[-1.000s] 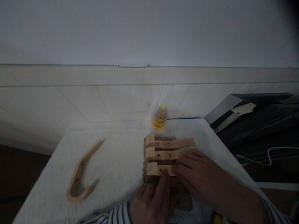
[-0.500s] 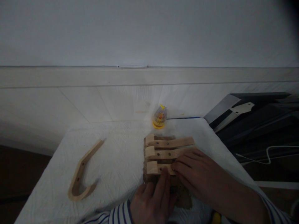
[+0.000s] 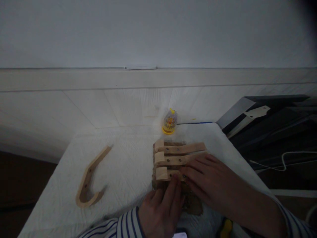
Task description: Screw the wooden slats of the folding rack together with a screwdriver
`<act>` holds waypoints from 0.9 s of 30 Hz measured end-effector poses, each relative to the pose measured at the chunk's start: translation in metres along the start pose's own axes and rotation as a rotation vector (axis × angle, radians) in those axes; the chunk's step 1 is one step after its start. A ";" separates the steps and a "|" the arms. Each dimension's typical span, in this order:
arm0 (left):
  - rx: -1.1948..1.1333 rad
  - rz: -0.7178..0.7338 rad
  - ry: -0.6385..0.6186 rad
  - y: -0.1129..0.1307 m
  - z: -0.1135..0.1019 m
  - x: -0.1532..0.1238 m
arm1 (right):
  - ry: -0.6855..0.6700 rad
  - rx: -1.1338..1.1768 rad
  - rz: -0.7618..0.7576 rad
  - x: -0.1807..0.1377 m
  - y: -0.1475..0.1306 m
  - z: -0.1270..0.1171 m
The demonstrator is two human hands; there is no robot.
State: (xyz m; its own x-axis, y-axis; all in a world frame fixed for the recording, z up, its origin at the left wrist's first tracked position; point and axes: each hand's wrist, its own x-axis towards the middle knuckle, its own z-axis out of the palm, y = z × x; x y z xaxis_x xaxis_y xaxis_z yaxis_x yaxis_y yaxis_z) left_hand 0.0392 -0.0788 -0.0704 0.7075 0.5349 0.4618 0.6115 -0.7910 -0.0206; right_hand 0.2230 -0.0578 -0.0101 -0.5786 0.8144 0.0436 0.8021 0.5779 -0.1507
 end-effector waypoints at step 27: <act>-0.290 -0.164 0.073 0.001 -0.038 -0.010 | 0.005 -0.064 0.137 -0.125 -0.009 -0.009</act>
State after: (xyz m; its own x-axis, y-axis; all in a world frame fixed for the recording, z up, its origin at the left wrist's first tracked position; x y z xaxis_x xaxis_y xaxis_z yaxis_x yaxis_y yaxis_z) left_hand 0.0196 -0.0964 -0.0417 0.5741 0.6477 0.5009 0.5813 -0.7532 0.3078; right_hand 0.2896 -0.1647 -0.0050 -0.4624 0.8861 0.0320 0.8813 0.4633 -0.0925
